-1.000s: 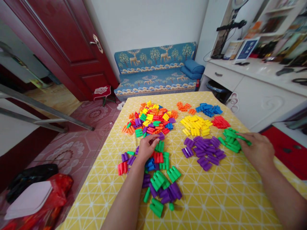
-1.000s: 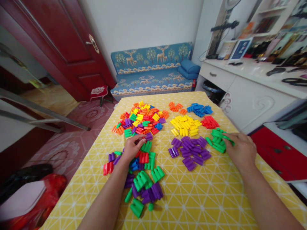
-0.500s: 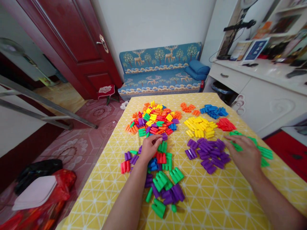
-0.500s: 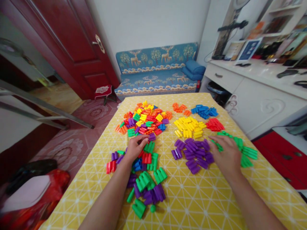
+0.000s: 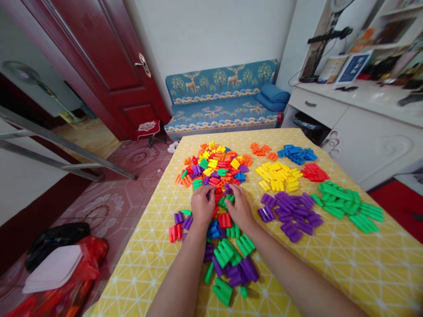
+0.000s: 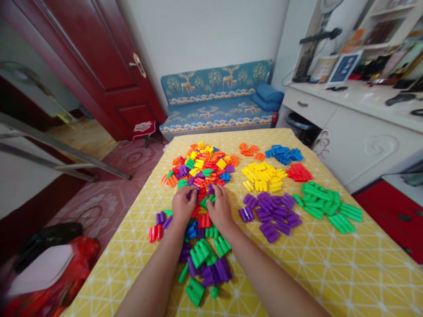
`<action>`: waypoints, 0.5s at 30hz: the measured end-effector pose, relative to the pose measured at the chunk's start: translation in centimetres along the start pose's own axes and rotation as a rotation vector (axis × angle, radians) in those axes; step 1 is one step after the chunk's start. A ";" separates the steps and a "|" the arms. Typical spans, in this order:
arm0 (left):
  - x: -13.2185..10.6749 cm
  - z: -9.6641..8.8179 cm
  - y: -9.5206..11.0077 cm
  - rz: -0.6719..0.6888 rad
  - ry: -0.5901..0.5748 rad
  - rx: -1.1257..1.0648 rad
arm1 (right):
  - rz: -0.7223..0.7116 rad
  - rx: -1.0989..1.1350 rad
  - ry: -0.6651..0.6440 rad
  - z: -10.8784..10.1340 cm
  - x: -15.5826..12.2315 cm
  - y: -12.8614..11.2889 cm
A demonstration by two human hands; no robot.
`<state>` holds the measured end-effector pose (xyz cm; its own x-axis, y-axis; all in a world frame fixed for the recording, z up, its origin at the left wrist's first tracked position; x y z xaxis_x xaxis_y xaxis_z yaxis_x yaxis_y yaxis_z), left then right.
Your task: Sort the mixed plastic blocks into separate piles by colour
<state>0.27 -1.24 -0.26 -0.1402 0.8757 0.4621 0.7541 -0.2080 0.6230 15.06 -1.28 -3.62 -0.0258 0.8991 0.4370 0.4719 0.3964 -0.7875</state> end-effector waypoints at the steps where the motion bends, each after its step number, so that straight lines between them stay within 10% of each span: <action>1: 0.0 0.1 -0.1 -0.008 0.003 0.046 | 0.021 0.008 0.012 0.0 0.1 0.3; 15: -0.2 0.2 0.5 0.150 -0.264 -0.052 | 0.063 0.100 -0.129 -0.8 0.0 0.4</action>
<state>0.85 -1.39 -0.13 0.1471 0.9150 0.3758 0.7192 -0.3597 0.5944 15.98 -1.24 -3.53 -0.1147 0.9365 0.3314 0.3865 0.3494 -0.8535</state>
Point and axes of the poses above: each hand's wrist, its own x-axis towards the middle knuckle, its own z-axis out of the palm, y = z × x, the point moved 1 cm from there along x, towards the middle knuckle
